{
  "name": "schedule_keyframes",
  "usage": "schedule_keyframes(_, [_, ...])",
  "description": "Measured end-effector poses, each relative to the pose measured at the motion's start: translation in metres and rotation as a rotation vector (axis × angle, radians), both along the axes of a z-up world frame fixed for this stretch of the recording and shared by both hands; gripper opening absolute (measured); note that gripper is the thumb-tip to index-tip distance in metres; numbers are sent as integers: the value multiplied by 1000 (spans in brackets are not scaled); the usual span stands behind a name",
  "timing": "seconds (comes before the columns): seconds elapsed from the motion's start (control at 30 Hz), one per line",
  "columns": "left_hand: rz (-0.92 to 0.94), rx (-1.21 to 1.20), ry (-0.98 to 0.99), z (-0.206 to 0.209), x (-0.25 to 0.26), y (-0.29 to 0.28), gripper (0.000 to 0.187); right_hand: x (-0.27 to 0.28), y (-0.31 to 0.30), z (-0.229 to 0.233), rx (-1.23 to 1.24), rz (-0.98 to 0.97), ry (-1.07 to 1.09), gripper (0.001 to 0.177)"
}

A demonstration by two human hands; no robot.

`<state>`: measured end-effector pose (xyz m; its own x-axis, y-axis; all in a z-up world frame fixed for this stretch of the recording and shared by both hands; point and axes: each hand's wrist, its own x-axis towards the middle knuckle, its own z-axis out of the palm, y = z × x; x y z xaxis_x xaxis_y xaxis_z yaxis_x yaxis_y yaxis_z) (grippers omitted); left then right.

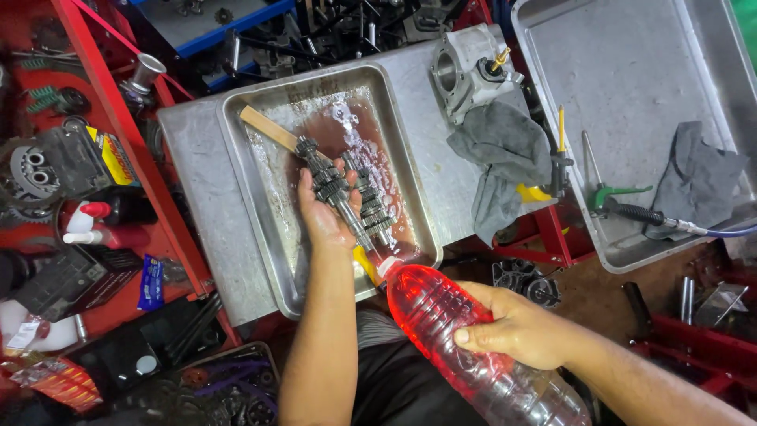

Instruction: The person scrubs a metal gear shaft with a brush in a tray of liquid, pours a red liquid onto it, and then uses an air gun to blow it dry. They repeat this process with a second gear shaft.

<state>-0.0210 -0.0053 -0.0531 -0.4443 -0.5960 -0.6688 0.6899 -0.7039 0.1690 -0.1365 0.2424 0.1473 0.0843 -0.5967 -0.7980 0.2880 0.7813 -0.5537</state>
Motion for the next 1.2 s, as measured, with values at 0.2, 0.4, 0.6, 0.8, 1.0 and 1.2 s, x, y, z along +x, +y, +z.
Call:
schedule_keyframes(0.2, [11, -33, -36, 10, -4, 0, 54, 0, -9, 16, 141, 86, 66, 73])
schedule_keyframes(0.4, [45, -6, 1, 3, -7, -2, 49, -2, -10, 19, 141, 100, 96, 61])
schedule_keyframes(0.6, [66, 42, -19, 5, -7, -4, 47, -5, -3, 11, 124, 89, 83, 63])
schedule_keyframes(0.8, [78, 42, -21, 11, -7, -1, 47, -5, -4, 15, 140, 55, 46, 77])
schedule_keyframes(1.0, [79, 14, -31, 13, -7, 5, 44, -6, 6, 4, 102, 35, 20, 73])
schedule_keyframes(1.2, [84, 11, 9, 12, -7, 9, 46, -5, 1, 12, 198, 152, 130, 74])
